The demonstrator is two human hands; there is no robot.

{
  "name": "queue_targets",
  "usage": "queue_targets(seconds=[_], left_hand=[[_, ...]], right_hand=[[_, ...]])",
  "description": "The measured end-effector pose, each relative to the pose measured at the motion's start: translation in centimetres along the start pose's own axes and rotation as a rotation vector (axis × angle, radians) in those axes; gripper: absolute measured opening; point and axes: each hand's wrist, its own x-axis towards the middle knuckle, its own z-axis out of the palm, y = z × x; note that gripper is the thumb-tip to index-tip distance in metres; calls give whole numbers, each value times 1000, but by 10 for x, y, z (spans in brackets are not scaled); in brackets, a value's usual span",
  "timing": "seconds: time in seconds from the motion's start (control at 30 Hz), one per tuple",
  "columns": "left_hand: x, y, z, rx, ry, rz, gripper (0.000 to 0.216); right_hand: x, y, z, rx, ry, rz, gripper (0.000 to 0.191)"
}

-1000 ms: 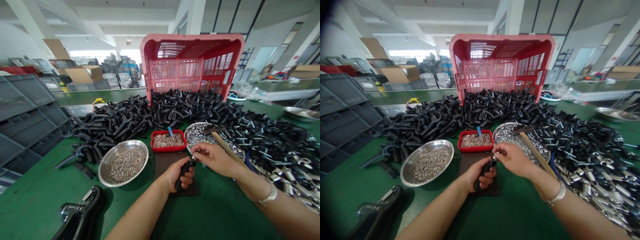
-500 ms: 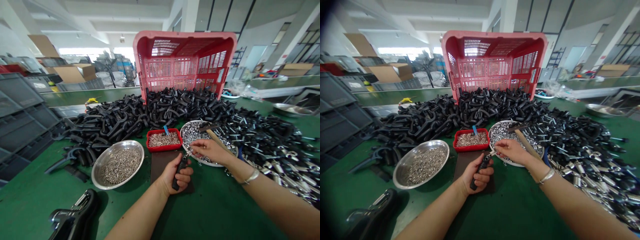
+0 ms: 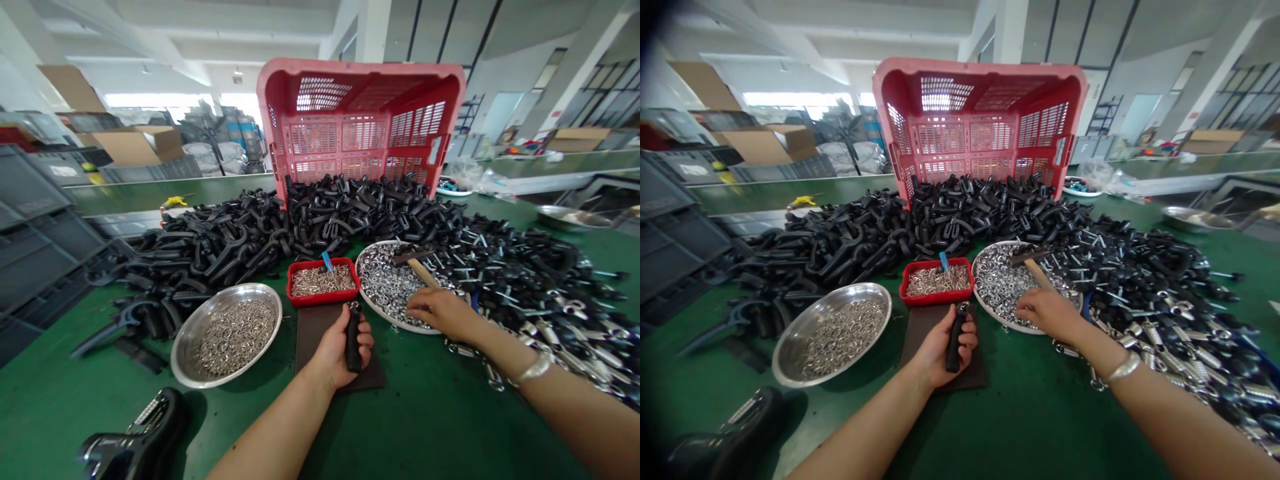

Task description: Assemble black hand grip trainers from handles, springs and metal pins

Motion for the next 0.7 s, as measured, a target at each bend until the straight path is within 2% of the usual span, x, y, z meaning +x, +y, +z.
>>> queue_targets(seconds=[0.07,0.13,0.27,0.37,0.57,0.7], left_hand=[[0,-1,0,25,14,-12,36],[1,-1,0,42,22,-21,35],[1,-2,1,38,23,-27,37],[2,-3,2,59,56,5,39],[3,-5,4,85,111,108,32],[2,-4,5,44,115,134,28]], right_hand=[[3,-1,-3,11,60,23,19],[7,-14,-6,51,147,33,16],[17,-63,-6,262,225,4,15],[24,-90,0,325,248,-6,27],[31,-96,4,211,252,-3,13],[32,-102,5,137,236,29,19]])
